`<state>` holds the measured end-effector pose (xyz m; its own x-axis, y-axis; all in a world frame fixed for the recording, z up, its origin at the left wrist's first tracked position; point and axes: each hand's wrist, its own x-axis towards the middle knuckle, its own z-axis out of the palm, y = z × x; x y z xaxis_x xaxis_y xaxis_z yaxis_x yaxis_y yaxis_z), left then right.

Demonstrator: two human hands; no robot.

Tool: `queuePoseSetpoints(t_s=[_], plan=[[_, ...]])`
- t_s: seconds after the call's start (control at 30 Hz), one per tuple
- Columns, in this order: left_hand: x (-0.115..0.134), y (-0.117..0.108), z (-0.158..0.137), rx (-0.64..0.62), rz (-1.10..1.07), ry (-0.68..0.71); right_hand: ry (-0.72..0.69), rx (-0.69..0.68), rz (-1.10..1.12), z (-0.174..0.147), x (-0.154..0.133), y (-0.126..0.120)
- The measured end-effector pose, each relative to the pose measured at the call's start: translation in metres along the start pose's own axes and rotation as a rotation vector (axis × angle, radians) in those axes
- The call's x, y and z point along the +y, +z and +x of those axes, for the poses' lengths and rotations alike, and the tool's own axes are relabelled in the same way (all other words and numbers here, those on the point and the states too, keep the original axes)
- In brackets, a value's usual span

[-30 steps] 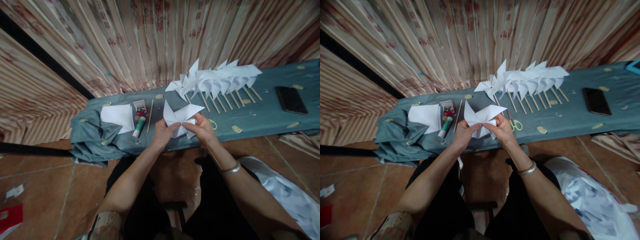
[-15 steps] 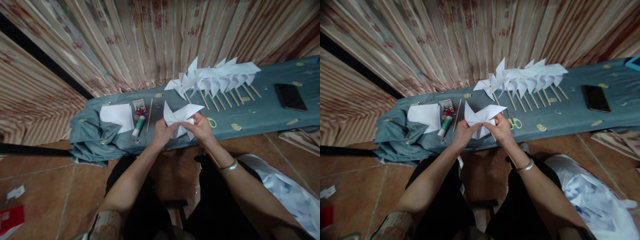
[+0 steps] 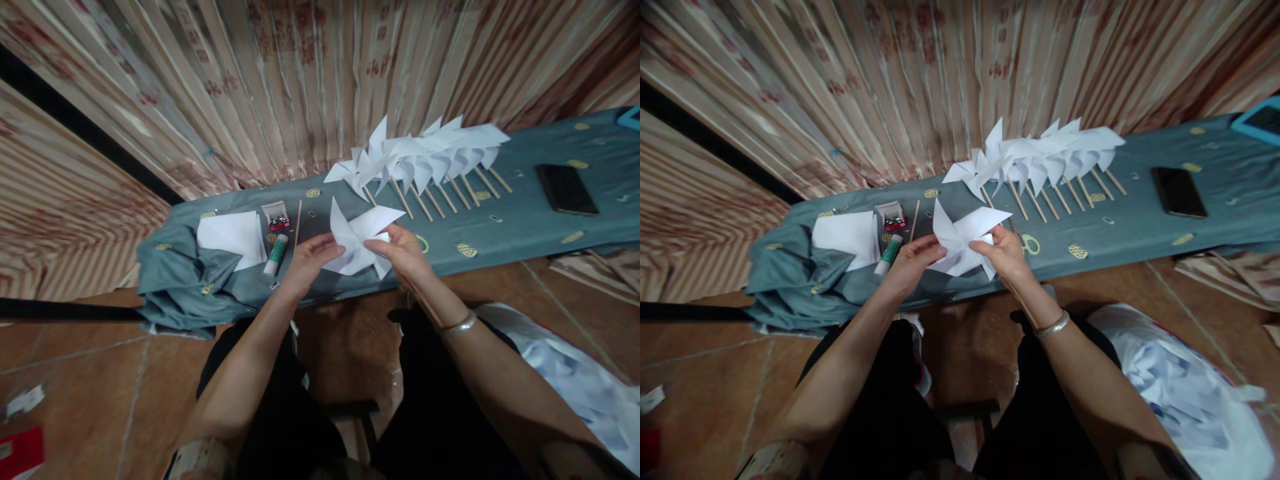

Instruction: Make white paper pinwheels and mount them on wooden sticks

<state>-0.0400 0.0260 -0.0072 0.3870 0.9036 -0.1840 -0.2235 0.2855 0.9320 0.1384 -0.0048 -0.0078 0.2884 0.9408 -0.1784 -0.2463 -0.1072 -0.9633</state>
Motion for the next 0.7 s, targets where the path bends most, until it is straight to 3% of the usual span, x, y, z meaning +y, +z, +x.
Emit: queuePoseSetpoints(t_s=[0.2,0.33,0.5,0.7], plan=[[-0.006,-0.007,-0.006,-0.022,0.33,0.089,-0.036,-0.098,-0.067,0.0,0.008,0.006],[-0.012,-0.006,-0.005,-0.002,0.21,0.079,-0.044,-0.165,-0.107,-0.001,0.01,0.011],[-0.014,0.0,-0.006,0.109,0.066,0.065,-0.046,-0.173,-0.121,-0.003,0.01,0.017],[-0.016,0.002,-0.007,0.186,0.042,0.115,-0.052,-0.199,-0.115,-0.006,0.011,0.02]])
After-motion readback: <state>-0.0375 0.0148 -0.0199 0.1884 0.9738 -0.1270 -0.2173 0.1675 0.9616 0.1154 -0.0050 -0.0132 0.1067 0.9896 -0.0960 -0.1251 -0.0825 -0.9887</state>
